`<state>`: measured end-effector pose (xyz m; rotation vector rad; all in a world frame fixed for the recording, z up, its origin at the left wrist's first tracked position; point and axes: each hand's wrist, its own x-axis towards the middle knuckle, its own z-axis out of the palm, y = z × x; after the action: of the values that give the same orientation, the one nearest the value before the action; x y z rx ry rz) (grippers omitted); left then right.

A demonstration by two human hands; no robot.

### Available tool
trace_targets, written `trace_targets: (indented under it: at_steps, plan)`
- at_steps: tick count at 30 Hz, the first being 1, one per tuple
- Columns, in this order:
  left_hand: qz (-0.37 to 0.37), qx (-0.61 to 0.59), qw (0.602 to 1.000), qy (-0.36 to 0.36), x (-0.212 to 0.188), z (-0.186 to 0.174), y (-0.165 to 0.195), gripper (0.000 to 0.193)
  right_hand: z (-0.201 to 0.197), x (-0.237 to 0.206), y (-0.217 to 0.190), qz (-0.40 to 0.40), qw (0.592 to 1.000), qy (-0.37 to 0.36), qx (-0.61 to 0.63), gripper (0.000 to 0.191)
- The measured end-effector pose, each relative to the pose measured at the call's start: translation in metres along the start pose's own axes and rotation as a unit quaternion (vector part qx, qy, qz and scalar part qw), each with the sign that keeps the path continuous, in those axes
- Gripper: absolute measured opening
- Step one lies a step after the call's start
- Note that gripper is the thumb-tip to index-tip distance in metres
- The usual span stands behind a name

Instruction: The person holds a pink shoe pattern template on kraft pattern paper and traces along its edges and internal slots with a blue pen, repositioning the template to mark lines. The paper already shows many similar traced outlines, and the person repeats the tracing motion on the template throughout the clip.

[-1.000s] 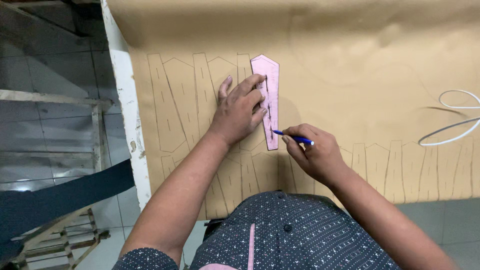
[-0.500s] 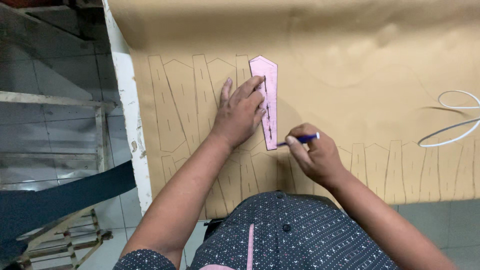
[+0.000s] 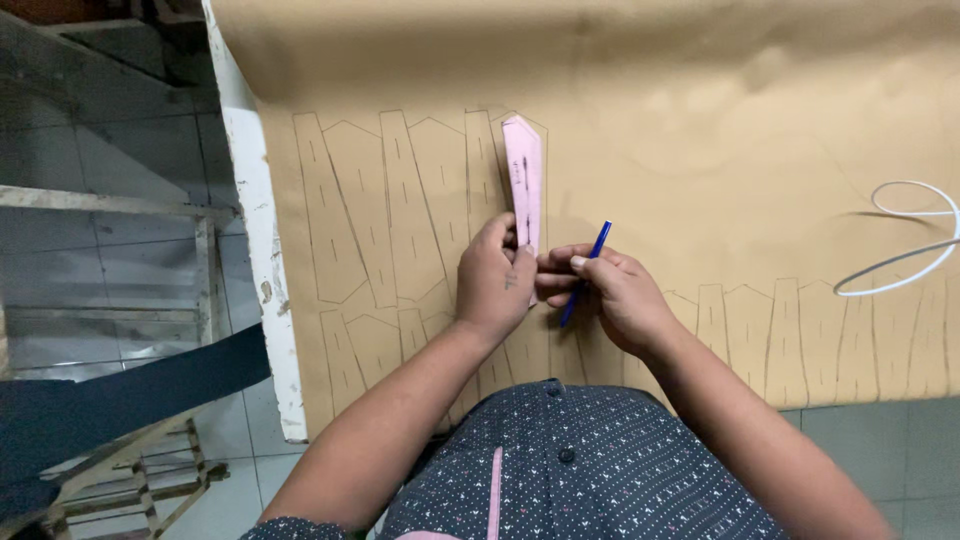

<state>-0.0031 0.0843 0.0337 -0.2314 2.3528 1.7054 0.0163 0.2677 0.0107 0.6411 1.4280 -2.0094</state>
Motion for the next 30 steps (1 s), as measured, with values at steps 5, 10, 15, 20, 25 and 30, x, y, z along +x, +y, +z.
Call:
trace_targets:
  at_steps: [5, 10, 15, 20, 25, 30]
  plan:
    - [0.238, 0.096, 0.966, -0.015, -0.001, -0.012, 0.015, 0.019, -0.038, -0.006, -0.024, -0.038, 0.957, -0.199, 0.206, 0.039]
    - [0.415, 0.24, 0.878, 0.003, 0.026, -0.016, 0.008, 0.021, -0.046, -0.011, -0.043, 0.041, 0.996, 0.053, -0.063, 0.019]
    - [0.297, 0.339, 0.889, -0.077, 0.048, -0.004, -0.008, 0.068, -0.028, 0.006, -0.039, -0.1, 0.966, 0.1, -0.215, 0.025]
    - [0.276, 0.335, 0.889, -0.146, 0.052, -0.007, -0.028, 0.071, -0.016, 0.015, -0.036, -0.111, 0.93, 0.162, -0.31, 0.028]
    - [0.294, 0.335, 0.884, -0.14, 0.054, -0.007, -0.037, 0.072, -0.008, 0.012, -0.038, -0.158, 0.906, 0.164, -0.356, 0.03]
    - [0.296, 0.318, 0.891, -0.131, 0.053, -0.01, -0.038, 0.069, -0.005, 0.011, -0.038, -0.119, 0.899, 0.182, -0.38, 0.031]
